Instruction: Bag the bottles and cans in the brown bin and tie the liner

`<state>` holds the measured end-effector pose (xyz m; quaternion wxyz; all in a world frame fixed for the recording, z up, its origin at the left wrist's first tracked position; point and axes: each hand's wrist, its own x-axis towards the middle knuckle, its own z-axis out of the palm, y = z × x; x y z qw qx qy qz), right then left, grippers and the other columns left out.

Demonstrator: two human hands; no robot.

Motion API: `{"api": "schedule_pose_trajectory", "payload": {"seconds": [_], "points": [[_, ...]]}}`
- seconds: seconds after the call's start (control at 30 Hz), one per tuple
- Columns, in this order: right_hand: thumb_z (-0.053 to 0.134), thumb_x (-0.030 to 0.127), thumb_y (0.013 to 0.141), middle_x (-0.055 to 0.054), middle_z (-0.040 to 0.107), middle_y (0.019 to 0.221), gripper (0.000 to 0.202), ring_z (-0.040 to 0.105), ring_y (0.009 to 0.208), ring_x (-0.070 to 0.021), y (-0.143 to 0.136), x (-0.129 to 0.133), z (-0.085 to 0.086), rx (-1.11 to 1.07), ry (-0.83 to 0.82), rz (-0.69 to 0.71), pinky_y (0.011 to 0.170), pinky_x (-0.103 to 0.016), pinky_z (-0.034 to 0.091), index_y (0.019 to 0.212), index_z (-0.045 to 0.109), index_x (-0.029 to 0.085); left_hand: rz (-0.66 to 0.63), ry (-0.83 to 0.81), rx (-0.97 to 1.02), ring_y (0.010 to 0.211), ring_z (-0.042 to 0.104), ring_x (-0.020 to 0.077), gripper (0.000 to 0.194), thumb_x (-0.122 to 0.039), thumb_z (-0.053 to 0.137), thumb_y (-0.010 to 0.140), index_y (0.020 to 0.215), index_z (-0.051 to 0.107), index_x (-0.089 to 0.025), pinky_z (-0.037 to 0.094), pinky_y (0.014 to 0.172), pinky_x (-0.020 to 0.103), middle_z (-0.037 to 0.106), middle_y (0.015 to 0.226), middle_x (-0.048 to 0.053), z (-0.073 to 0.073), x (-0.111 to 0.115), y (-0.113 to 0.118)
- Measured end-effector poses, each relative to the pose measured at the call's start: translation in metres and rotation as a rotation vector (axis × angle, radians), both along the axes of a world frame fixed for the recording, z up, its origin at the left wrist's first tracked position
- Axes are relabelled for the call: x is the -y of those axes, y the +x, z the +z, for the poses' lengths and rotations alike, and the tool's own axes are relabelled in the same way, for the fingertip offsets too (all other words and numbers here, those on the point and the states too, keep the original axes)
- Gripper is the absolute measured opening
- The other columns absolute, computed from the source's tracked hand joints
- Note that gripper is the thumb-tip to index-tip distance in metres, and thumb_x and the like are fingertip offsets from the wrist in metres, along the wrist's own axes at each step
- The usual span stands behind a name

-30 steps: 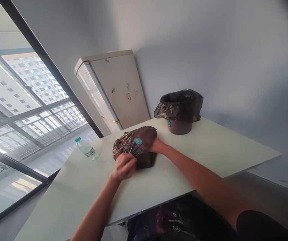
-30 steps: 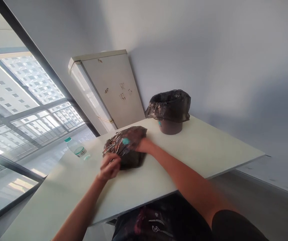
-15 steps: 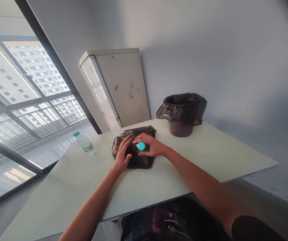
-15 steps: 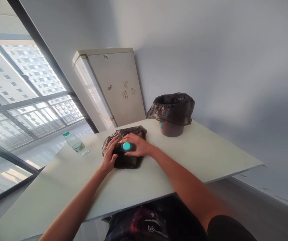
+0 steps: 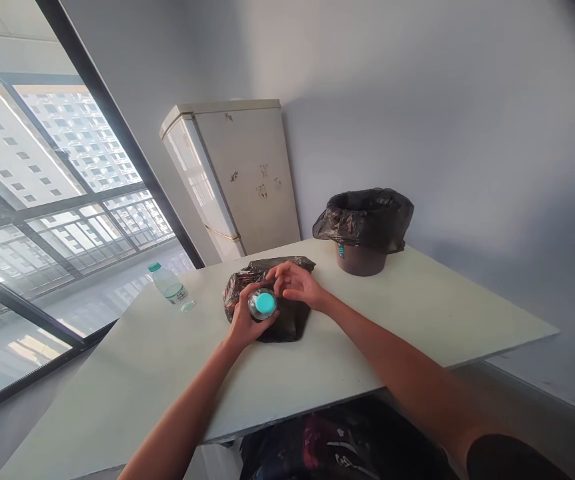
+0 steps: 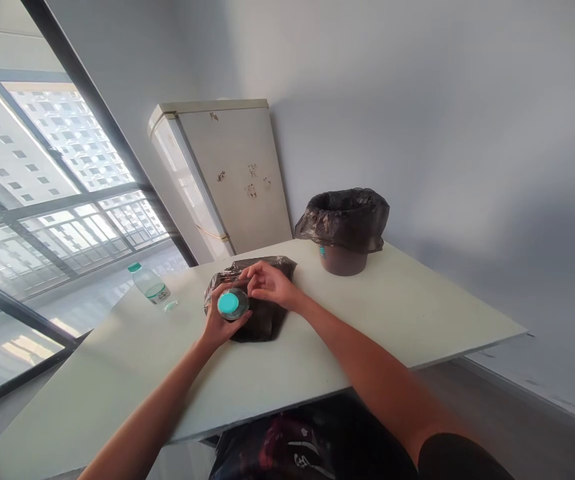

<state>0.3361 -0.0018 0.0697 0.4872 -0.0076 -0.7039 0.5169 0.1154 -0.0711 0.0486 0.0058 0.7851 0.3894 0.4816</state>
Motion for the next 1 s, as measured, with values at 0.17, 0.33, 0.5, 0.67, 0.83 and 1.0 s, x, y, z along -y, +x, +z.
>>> {"api": "schedule_pose_trajectory", "payload": {"seconds": [0.17, 0.33, 0.5, 0.67, 0.83, 1.0], "points": [[0.061, 0.035, 0.104, -0.006, 0.077, 0.083, 0.031, 0.071, 0.083, -0.0202, -0.002, -0.007, -0.008, 0.397, 0.200, -0.467, 0.087, -0.034, 0.055, 0.084, 0.076, 0.017, 0.074, 0.109, -0.053, 0.143, 0.053, 0.0376, 0.071, -0.052, 0.079, 0.085, 0.143, 0.053, -0.021, 0.048, 0.115, 0.058, 0.052, 0.151, 0.019, 0.011, 0.003, -0.002], [0.062, 0.015, 0.096, -0.017, 0.073, 0.134, 0.034, 0.068, 0.127, -0.0295, -0.009, -0.019, -0.027, 0.601, 0.368, -0.684, 0.114, -0.044, 0.049, 0.128, 0.072, 0.012, 0.267, 0.319, -0.083, 0.117, 0.061, 0.0315, 0.064, -0.050, 0.081, 0.081, 0.131, 0.057, -0.018, 0.057, 0.099, 0.048, 0.058, 0.119, 0.013, 0.026, 0.012, -0.012], [0.059, 0.009, 0.092, -0.021, 0.056, 0.157, 0.059, 0.056, 0.144, -0.0306, 0.000, -0.029, -0.034, 0.772, 0.344, -0.828, 0.123, -0.045, 0.042, 0.150, 0.056, 0.009, 0.671, 0.441, 0.097, 0.108, 0.061, 0.0308, 0.072, -0.054, 0.081, 0.080, 0.134, 0.052, -0.015, 0.054, 0.101, 0.049, 0.058, 0.111, 0.011, 0.050, 0.009, -0.056], [0.058, 0.013, 0.092, -0.023, 0.061, 0.148, 0.049, 0.056, 0.137, -0.0351, 0.007, -0.028, -0.027, 0.975, 0.250, -1.064, 0.116, -0.045, 0.046, 0.141, 0.062, 0.008, 1.034, 0.332, 0.253, 0.131, 0.052, 0.0377, 0.079, -0.047, 0.078, 0.080, 0.143, 0.046, -0.011, 0.048, 0.112, 0.055, 0.052, 0.132, 0.019, 0.062, -0.001, -0.122], [0.057, 0.015, 0.095, -0.024, 0.068, 0.134, 0.041, 0.057, 0.132, -0.0363, 0.007, -0.025, -0.023, 1.016, 0.205, -1.063, 0.112, -0.044, 0.046, 0.134, 0.067, 0.007, 1.179, 0.216, 0.343, 0.125, 0.055, 0.0357, 0.075, -0.045, 0.077, 0.078, 0.138, 0.044, -0.015, 0.049, 0.111, 0.056, 0.054, 0.131, 0.017, 0.059, 0.001, -0.163], [0.060, 0.013, 0.092, -0.020, 0.073, 0.126, 0.036, 0.065, 0.121, -0.0315, 0.005, -0.025, -0.027, 1.019, 0.215, -0.991, 0.108, -0.038, 0.047, 0.126, 0.071, 0.010, 1.271, 0.126, 0.379, 0.116, 0.061, 0.0322, 0.076, -0.048, 0.078, 0.078, 0.136, 0.041, -0.017, 0.052, 0.105, 0.055, 0.054, 0.130, 0.015, 0.054, 0.003, -0.170]]}}
